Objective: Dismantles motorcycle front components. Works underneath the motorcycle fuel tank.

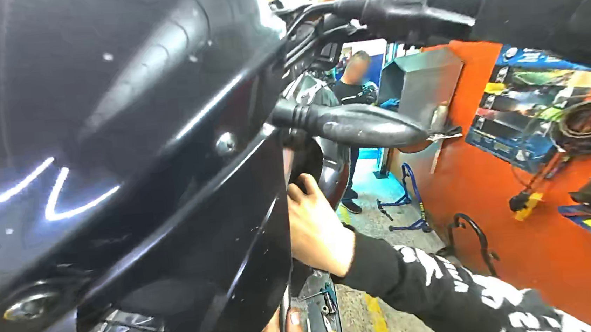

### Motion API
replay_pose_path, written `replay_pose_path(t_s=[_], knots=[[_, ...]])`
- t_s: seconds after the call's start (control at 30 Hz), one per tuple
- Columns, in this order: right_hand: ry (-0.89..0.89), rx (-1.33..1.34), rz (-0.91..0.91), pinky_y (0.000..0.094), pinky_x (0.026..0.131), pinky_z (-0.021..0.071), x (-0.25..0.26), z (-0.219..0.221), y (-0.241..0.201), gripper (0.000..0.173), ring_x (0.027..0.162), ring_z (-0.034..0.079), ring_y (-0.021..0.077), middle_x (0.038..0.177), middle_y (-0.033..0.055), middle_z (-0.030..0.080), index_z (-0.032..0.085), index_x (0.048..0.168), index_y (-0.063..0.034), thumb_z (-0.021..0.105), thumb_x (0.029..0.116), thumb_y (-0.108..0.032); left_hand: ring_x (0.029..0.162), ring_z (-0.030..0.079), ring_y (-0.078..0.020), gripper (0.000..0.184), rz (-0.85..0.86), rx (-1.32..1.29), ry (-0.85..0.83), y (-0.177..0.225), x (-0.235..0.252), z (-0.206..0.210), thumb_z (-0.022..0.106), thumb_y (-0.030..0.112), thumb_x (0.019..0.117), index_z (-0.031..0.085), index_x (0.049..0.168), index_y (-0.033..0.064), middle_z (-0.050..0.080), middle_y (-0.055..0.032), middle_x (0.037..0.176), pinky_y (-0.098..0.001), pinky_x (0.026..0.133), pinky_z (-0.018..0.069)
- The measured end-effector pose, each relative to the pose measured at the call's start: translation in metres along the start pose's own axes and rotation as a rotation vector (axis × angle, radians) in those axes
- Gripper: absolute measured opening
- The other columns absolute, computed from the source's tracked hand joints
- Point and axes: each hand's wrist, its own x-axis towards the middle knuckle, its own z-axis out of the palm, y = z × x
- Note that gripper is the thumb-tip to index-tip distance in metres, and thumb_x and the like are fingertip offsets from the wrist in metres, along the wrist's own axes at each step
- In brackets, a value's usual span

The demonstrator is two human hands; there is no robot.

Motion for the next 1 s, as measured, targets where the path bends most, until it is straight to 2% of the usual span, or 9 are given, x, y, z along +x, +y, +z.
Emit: replay_pose_path(t_s=[0.1, 0.17, 0.23, 0.3, 0.43, 0.67, 0.83, 0.9, 1.0], knots=[[-0.006, -0.034, 0.033, 0.0590, 0.099, 0.0404, 0.005, 0.003, -0.004, 0.027, 0.090, 0.065, 0.0313, 0.094, 0.0134, 0.070, 0.072, 0.105, -0.0054, 0.072, 0.0842, -0.023, 0.066, 0.062, -0.0033, 0.031, -0.059, -0.145, 0.022, -0.002, -0.002, 0.003, 0.056, 0.007, 0.1016, 0.066, 0.127, -0.0087, 0.071, -0.0072, 0.090, -0.0199, 0.062, 0.0563], [0.003, -0.063, 0.031, 0.0563, 0.095, 0.0412, 0.006, 0.005, -0.005, 0.025, 0.086, 0.064, 0.0293, 0.091, 0.0118, 0.069, 0.072, 0.103, -0.0058, 0.069, 0.0868, -0.024, 0.056, 0.056, -0.0037, 0.031, -0.108, -0.294, 0.049, -0.002, -0.002, 0.006, 0.052, 0.003, 0.1026, 0.064, 0.127, -0.0104, 0.068, -0.0049, 0.085, -0.0190, 0.049, 0.0507], [-0.007, -0.079, 0.029, 0.0538, 0.089, 0.0406, 0.010, 0.006, -0.004, 0.021, 0.084, 0.062, 0.0287, 0.088, 0.0120, 0.067, 0.072, 0.100, -0.0062, 0.066, 0.0893, -0.023, 0.050, 0.052, -0.0049, 0.032, -0.140, -0.411, 0.066, -0.001, -0.003, 0.010, 0.048, 0.000, 0.1039, 0.062, 0.129, -0.0112, 0.064, -0.0036, 0.081, -0.0194, 0.042, 0.0456], [-0.080, -0.080, 0.024, 0.0556, 0.091, 0.0397, 0.014, 0.004, -0.003, 0.023, 0.091, 0.063, 0.0316, 0.096, 0.0160, 0.068, 0.071, 0.104, -0.0044, 0.062, 0.0921, -0.022, 0.047, 0.050, -0.0049, 0.032, -0.167, -0.470, 0.103, 0.001, -0.004, 0.012, 0.046, -0.001, 0.1039, 0.063, 0.129, -0.0109, 0.063, -0.0031, 0.078, -0.0187, 0.039, 0.0433], [-0.108, -0.051, 0.036, 0.0582, 0.093, 0.0394, 0.019, 0.002, -0.001, 0.027, 0.094, 0.065, 0.0347, 0.098, 0.0194, 0.068, 0.070, 0.104, -0.0022, 0.060, 0.0935, -0.025, 0.045, 0.047, -0.0039, 0.031, -0.192, -0.522, 0.181, 0.007, -0.004, 0.018, 0.045, -0.002, 0.1038, 0.065, 0.126, -0.0097, 0.063, -0.0033, 0.077, -0.0174, 0.038, 0.0404], [-0.058, -0.082, 0.019, 0.0612, 0.092, 0.0391, 0.019, 0.005, 0.001, 0.024, 0.085, 0.064, 0.0355, 0.089, 0.0189, 0.066, 0.068, 0.096, -0.0020, 0.054, 0.0966, -0.022, 0.044, 0.047, -0.0067, 0.028, -0.188, -0.529, 0.227, 0.017, -0.002, 0.026, 0.048, 0.000, 0.1033, 0.067, 0.121, -0.0093, 0.063, -0.0064, 0.077, -0.0196, 0.036, 0.0409], [-0.006, -0.120, -0.004, 0.0584, 0.083, 0.0403, 0.021, 0.007, 0.000, 0.020, 0.079, 0.063, 0.0347, 0.084, 0.0183, 0.066, 0.067, 0.096, -0.0017, 0.055, 0.0962, -0.018, 0.045, 0.048, -0.0089, 0.028, -0.181, -0.458, 0.200, 0.017, 0.003, 0.023, 0.051, 0.005, 0.1039, 0.070, 0.122, -0.0019, 0.061, -0.0050, 0.076, -0.0212, 0.036, 0.0420], [-0.041, -0.132, 0.005, 0.0590, 0.085, 0.0393, 0.022, 0.007, -0.002, 0.021, 0.083, 0.063, 0.0355, 0.089, 0.0193, 0.067, 0.067, 0.100, -0.0006, 0.056, 0.0962, -0.018, 0.045, 0.048, -0.0095, 0.028, -0.177, -0.473, 0.193, 0.015, 0.001, 0.023, 0.051, 0.007, 0.1047, 0.071, 0.123, 0.0009, 0.062, -0.0052, 0.077, -0.0213, 0.037, 0.0417], [-0.063, -0.128, 0.048, 0.0587, 0.089, 0.0391, 0.023, 0.008, -0.005, 0.023, 0.087, 0.064, 0.0350, 0.092, 0.0191, 0.067, 0.067, 0.102, -0.0004, 0.057, 0.0951, -0.020, 0.044, 0.047, -0.0087, 0.027, -0.169, -0.516, 0.219, 0.014, 0.000, 0.026, 0.051, 0.004, 0.1042, 0.071, 0.121, -0.0019, 0.062, -0.0060, 0.077, -0.0201, 0.036, 0.0406]])
